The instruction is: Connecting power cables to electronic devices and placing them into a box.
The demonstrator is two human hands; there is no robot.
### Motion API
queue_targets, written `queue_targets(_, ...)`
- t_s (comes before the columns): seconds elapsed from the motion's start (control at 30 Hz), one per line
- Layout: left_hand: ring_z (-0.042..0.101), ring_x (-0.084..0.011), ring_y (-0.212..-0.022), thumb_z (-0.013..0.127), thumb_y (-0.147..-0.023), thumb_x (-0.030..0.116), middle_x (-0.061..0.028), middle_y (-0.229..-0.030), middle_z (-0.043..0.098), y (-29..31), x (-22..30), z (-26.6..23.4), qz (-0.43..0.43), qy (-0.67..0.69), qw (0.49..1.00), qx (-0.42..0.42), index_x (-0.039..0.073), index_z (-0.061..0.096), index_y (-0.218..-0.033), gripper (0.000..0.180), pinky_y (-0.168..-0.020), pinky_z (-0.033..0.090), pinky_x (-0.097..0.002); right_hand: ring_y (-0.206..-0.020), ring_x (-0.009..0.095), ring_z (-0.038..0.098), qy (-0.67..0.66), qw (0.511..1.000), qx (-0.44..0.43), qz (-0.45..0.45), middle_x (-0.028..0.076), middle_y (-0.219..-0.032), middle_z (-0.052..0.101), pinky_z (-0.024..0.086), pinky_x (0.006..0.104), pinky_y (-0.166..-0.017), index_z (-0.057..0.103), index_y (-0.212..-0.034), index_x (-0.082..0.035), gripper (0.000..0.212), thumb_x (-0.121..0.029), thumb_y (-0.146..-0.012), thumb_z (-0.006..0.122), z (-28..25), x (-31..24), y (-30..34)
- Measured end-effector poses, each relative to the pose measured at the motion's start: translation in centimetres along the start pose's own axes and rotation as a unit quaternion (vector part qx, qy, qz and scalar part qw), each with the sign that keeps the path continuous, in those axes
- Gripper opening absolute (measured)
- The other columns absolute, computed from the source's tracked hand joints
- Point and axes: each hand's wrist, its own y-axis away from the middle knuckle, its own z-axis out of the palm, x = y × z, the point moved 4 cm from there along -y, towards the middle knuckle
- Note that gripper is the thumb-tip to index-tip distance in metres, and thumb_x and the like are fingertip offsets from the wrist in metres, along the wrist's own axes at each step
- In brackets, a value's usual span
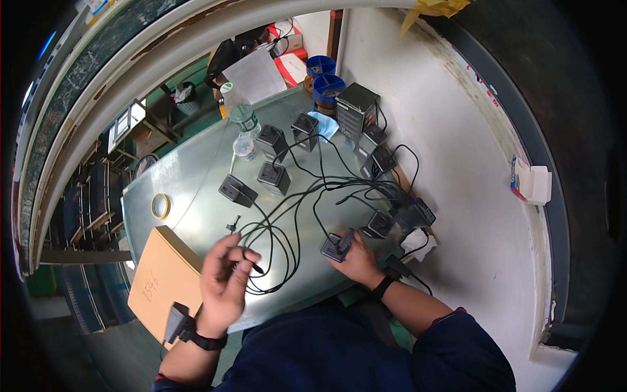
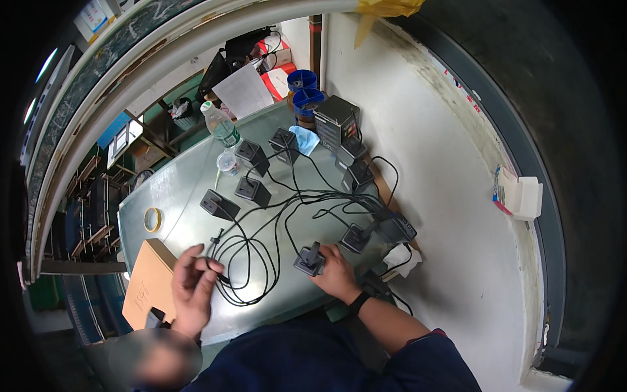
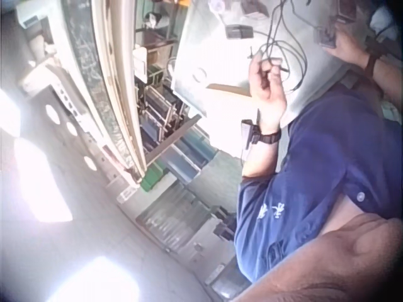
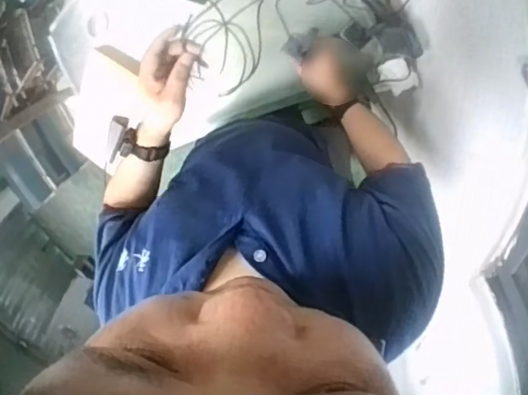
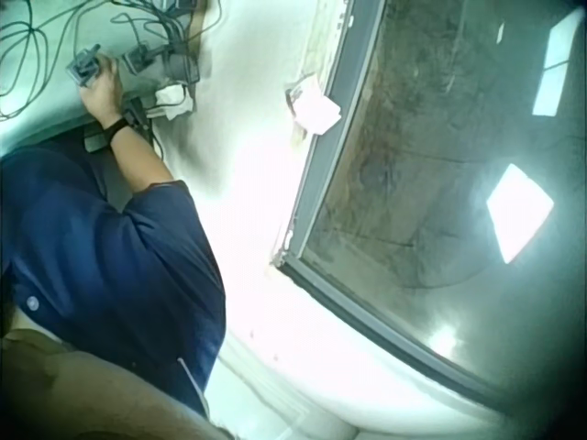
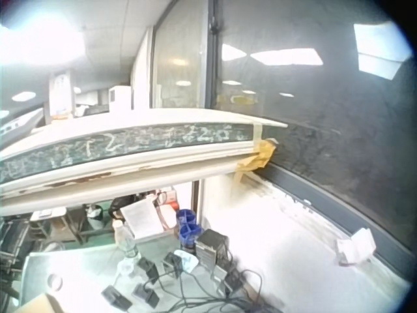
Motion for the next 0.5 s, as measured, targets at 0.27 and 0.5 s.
queue_targets(0.27, 0.066, -0.0158, -0.109, 0.06, -0.103, 0.003, -0.0088, -0.112, 0.069, -5.6, 4.7, -2.9, 0.057, -0.026, 0.995, 0.076, -0.001, 0.058, -0.131, 0.028, -0.099, 0.05, -0.0312, -0.115, 0.039, 0.06, -0.003, 0.999, 0.021, -0.039, 0.015, -0.125, 0.06, 0.053, 0.0455, -0.096, 0.062, -0.122, -0.007, 0.055, -0.02, -0.074, 0.086, 0.8, 1.2, 0.2)
queue_targets(0.5, 0.062, -0.0132, -0.089, 0.062, -0.103, 0.012, -0.006, -0.113, 0.068, -7.6, 3.0, -4.0, -0.05, 0.153, 0.985, 0.069, 0.005, 0.062, -0.13, 0.028, -0.082, 0.05, -0.0272, -0.118, 0.036, 0.06, -0.033, 0.999, -0.016, 0.023, 0.019, -0.127, 0.058, 0.054, 0.0411, -0.094, 0.057, -0.128, -0.002, 0.061, -0.018, -0.077, 0.086, -0.5, 0.1, 1.5)
